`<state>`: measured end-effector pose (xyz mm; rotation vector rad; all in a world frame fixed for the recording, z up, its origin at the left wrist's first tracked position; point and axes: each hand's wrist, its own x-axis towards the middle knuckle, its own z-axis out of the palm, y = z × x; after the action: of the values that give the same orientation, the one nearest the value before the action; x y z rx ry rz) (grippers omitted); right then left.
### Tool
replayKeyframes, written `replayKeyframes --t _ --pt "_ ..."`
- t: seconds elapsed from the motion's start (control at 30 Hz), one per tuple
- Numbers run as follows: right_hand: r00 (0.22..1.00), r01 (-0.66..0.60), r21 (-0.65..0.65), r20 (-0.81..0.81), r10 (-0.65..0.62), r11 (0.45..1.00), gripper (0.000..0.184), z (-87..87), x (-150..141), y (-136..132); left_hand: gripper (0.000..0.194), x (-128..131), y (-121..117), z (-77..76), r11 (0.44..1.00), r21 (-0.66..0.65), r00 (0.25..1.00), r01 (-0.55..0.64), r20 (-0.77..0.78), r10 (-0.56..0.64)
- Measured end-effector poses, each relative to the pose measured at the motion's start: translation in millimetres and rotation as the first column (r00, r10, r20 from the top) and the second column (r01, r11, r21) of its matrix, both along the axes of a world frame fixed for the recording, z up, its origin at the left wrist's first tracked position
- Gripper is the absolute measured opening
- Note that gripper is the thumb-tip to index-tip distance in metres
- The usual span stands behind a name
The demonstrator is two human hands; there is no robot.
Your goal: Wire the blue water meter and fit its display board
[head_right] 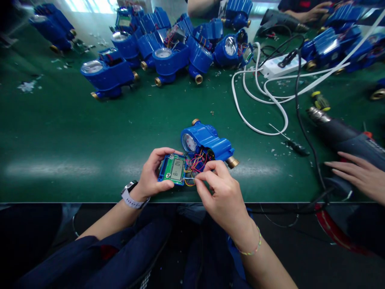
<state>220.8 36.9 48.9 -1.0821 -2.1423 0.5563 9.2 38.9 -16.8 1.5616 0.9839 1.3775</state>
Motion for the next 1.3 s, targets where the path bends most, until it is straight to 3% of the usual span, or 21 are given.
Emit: replayKeyframes --t 0.17,0.27,0.37,0.47,0.6,1.07,1.3 --pt "0.988 0.152 0.14 -0.062 -0.144 0.978 0.013 -0.7 -0.6 -6.2 0.074 0.6 1.0 0.8 0.999 -0.032 0.996 -0.004 0.089 0.007" --pt "0.983 0.124 0.19 -0.156 -0.095 0.974 0.02 -2.7 -2.7 -11.7 0.074 0.6 0.8 0.8 0.999 -0.046 0.992 -0.003 0.126 0.008" --pt "0.988 0.039 0.088 -0.151 -0.026 0.995 0.022 -6.8 -4.3 -13.9 0.075 0.9 0.3 1.2 0.998 -0.058 0.993 0.007 0.119 0.0" --pt "0.993 0.034 0.018 -0.115 -0.032 0.999 0.023 -10.4 -6.1 -11.3 0.075 1.2 0.3 1.4 0.999 -0.051 0.992 0.013 0.125 -0.007" --pt "0.994 0.019 -0.015 -0.104 -0.02 1.0 0.008 -8.9 -10.4 -7.2 0.075 1.2 0.6 0.9 0.999 -0.039 0.992 0.016 0.125 -0.011" --pt "0.985 0.062 -0.192 -0.146 -0.091 0.979 0.014 -8.2 -11.6 -11.9 0.075 1.1 1.6 1.6 0.994 -0.095 0.986 0.044 0.167 -0.028" --pt "0.96 0.117 -0.263 -0.218 -0.177 0.958 0.014 -7.5 -18.3 -11.7 0.078 1.6 -0.3 2.2 0.991 -0.126 0.994 0.05 0.103 -0.037"
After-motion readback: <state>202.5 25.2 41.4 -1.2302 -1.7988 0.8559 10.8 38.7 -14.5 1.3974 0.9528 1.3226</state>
